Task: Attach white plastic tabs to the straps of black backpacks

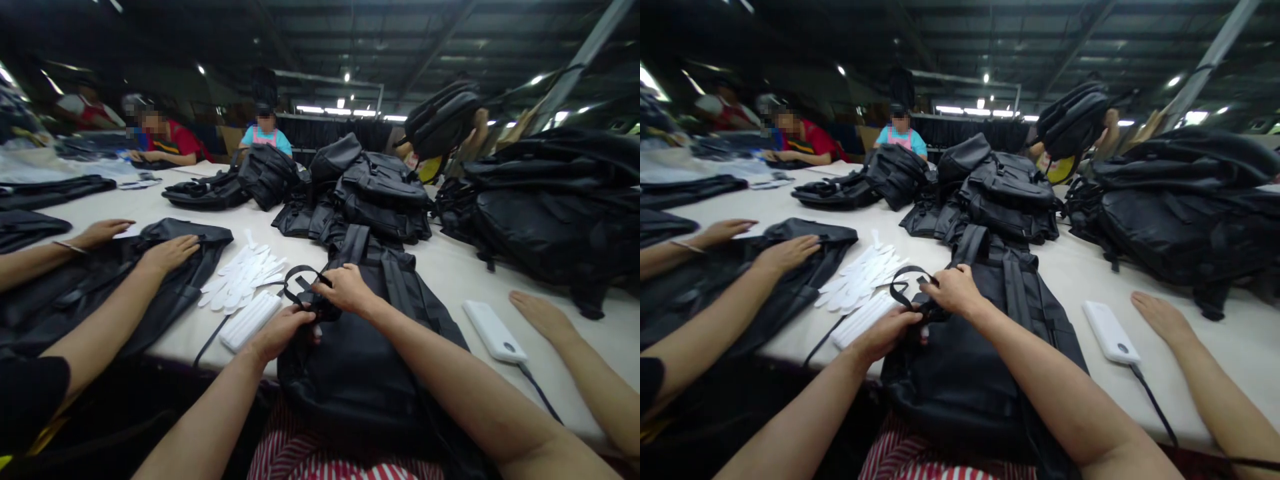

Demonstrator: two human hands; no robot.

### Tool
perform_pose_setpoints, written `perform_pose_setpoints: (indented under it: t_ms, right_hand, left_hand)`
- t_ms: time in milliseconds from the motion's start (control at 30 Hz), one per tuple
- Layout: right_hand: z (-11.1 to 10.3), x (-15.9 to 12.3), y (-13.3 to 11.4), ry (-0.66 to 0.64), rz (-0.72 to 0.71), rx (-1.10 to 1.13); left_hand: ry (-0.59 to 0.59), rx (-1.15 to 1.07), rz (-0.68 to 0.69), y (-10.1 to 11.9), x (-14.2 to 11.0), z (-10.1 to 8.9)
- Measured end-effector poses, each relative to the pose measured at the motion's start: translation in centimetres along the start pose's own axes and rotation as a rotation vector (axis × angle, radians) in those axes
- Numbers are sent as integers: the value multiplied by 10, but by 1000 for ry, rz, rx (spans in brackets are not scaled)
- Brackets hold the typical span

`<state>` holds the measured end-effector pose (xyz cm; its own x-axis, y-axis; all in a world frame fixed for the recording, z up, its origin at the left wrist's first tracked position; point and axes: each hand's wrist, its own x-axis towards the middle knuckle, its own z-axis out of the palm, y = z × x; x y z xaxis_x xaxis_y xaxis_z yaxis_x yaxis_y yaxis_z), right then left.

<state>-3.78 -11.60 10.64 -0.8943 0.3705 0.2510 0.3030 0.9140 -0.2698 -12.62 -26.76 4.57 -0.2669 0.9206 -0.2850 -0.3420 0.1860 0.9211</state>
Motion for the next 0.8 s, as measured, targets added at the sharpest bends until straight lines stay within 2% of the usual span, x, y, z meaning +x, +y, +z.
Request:
perform_pose_setpoints:
  t_ms: [67,200,333,533,700,800]
  right_hand:
    - [5,-2,-3,-19,21,7]
    - [-2,3,-4,111,152,-30]
    - [-7,7,-1,138,203,-139]
    - [0,7,9,76,258,-146]
    - [-4,0,19,-31,256,-141]
    - [-7,-9,28,-68,280,-162]
  left_hand:
    - [-34,36,-14,1,-2,-4]
    - [-51,24,-35,3,-5,-6]
    - [-36,13,-19,-2,-4,-6]
    - [-104,-15,-41,-7,-4,-12]
    - [-246,-162,-27,-6,-11,-18]
    - [-250,-190,-18,-6,-13,-19]
